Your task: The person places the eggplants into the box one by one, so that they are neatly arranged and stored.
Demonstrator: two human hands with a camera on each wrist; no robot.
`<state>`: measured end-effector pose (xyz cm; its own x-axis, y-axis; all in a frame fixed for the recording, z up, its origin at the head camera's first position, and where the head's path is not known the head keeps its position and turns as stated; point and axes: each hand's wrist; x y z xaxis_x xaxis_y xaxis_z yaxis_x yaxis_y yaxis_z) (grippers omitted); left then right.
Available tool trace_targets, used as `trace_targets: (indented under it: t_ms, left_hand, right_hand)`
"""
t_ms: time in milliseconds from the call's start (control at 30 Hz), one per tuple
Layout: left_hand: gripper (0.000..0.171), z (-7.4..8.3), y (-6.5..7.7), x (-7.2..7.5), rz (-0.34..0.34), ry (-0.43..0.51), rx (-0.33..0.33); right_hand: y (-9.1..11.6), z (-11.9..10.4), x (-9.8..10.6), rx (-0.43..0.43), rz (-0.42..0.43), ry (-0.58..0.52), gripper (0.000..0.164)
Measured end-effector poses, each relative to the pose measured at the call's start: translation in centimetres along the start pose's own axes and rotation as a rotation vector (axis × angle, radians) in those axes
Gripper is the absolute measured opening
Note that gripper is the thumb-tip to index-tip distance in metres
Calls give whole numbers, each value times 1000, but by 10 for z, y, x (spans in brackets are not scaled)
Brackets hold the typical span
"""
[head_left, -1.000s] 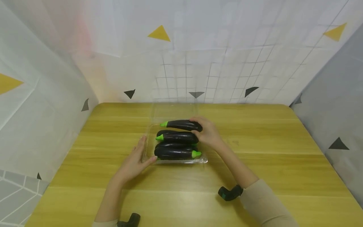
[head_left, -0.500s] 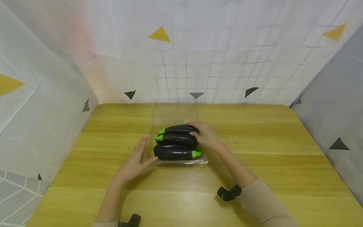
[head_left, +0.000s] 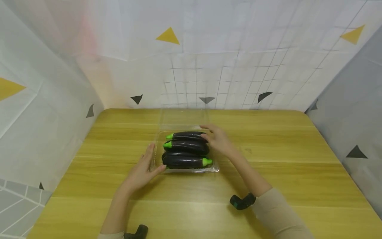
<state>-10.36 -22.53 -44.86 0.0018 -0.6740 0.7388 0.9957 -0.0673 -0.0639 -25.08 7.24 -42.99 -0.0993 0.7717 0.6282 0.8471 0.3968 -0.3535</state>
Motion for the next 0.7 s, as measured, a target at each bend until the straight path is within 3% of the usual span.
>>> trace_targets:
  t_ms: [167,433,700]
  left_hand:
    - [98,1,0,1,-8,1,3]
    - [99,0,0,2,-1,-12,1]
    - [101,2,1,2,1,-6,9]
  right_hand:
    - [-5,6,7,-13,39,-23,40]
    - [-14,22,10,40,112,-31,43]
    - [-18,30,11,-25,126,-25,45]
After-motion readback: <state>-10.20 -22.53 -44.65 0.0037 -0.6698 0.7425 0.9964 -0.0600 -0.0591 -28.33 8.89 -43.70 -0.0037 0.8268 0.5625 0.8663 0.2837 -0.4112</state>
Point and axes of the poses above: each hand's wrist, its own y-axis away from the middle knuckle, its own x-axis out of the back of the hand, z = x × y, and after that the axes turned 7 degrees about z, right-handed
